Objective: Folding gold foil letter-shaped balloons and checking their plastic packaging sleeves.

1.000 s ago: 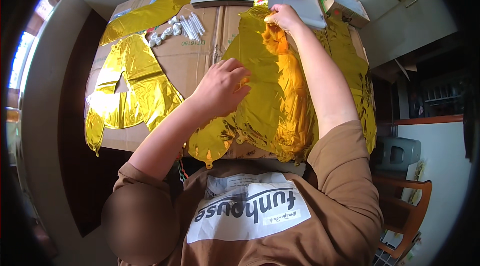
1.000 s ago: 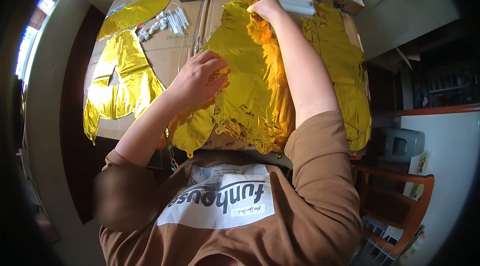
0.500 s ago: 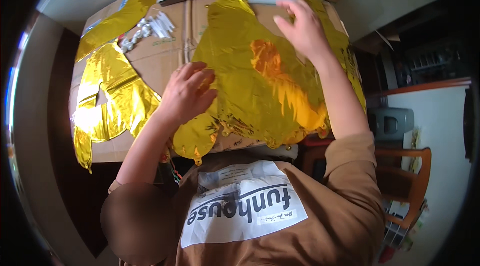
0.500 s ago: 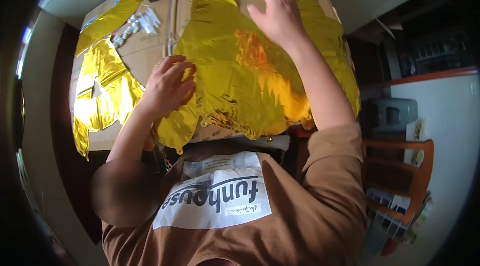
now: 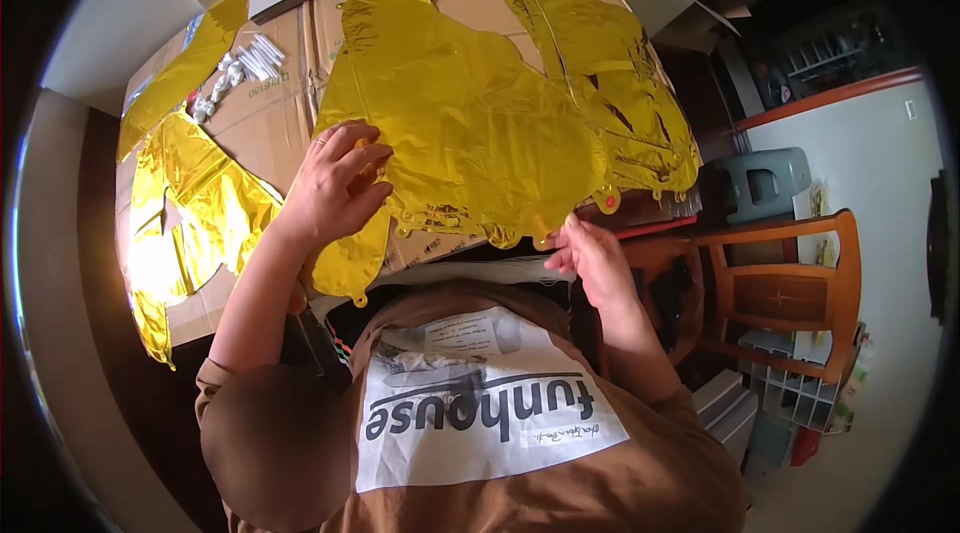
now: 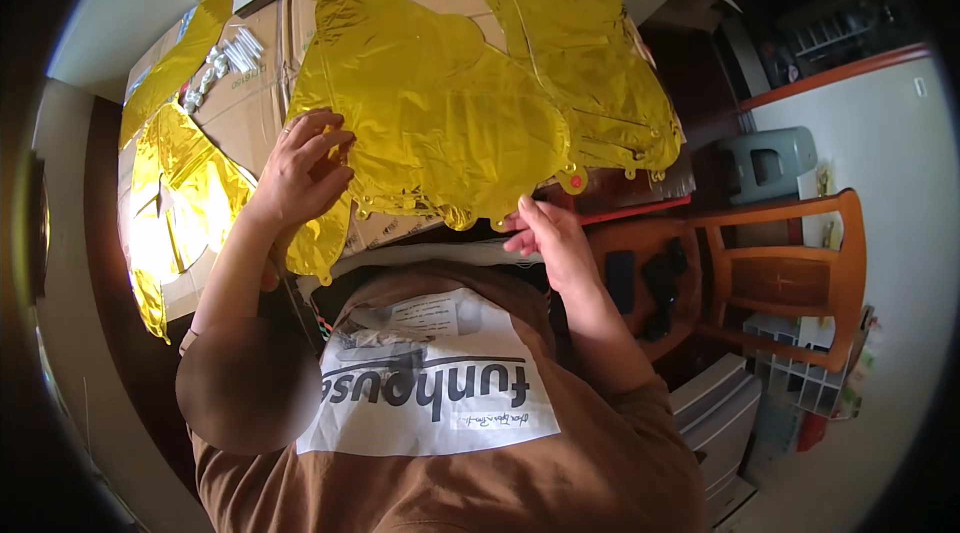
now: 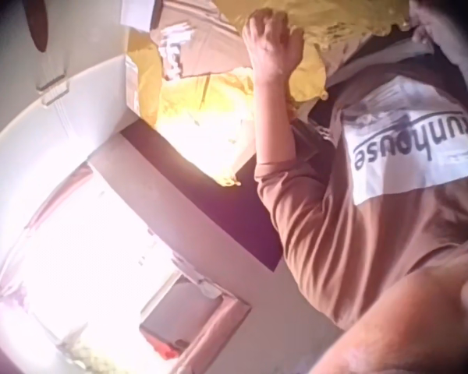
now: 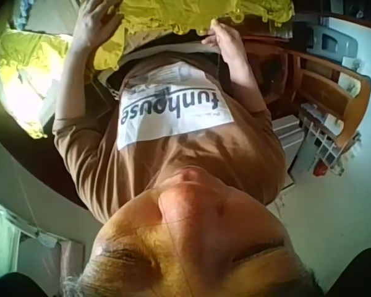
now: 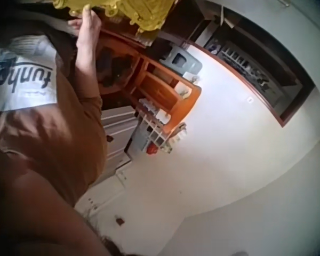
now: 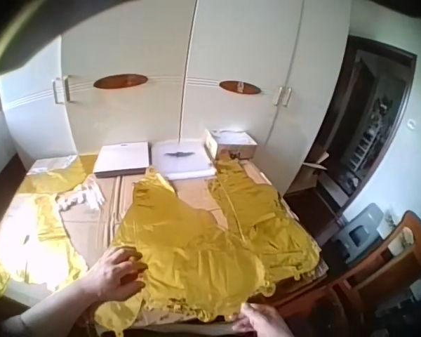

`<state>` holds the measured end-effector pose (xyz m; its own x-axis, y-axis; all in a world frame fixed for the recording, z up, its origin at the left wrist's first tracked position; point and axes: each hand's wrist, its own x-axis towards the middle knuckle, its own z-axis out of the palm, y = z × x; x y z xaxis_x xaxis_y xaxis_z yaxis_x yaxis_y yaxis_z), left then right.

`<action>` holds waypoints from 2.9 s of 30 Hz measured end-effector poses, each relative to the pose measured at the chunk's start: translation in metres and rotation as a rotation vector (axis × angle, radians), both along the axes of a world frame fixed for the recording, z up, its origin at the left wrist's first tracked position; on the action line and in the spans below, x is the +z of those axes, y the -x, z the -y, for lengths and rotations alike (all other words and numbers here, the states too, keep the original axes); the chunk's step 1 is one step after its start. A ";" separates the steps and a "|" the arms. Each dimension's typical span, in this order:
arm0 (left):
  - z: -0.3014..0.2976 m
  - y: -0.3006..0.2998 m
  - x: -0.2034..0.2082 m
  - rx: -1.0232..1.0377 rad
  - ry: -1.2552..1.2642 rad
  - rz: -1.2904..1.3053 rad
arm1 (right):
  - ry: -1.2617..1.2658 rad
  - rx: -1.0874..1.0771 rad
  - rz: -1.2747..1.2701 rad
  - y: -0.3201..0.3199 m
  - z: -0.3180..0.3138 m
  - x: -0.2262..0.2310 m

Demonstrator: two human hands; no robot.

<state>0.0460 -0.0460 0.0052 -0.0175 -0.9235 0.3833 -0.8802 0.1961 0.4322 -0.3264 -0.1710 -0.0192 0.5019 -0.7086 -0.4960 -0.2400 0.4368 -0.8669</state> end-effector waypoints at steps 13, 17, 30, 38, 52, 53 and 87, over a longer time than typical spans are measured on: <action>-0.002 -0.001 -0.003 -0.008 0.057 -0.035 | 0.441 -0.060 -0.196 -0.034 0.011 0.030; -0.003 0.000 -0.002 -0.021 0.044 -0.003 | 0.232 -0.232 0.027 -0.028 0.001 0.023; 0.002 -0.006 -0.003 -0.026 0.050 0.059 | 0.031 -0.534 0.321 -0.033 -0.027 0.010; 0.009 -0.007 0.005 0.009 -0.106 0.120 | 0.162 -0.601 0.283 -0.043 -0.030 0.011; 0.020 0.007 -0.007 0.028 0.018 0.078 | 0.742 -0.362 0.024 -0.069 -0.004 0.010; 0.019 0.007 -0.006 0.025 0.012 0.077 | 0.797 -0.360 0.003 -0.069 -0.003 0.009; -0.004 0.015 -0.002 0.098 -0.037 0.032 | 0.817 -0.398 0.014 -0.055 0.004 0.000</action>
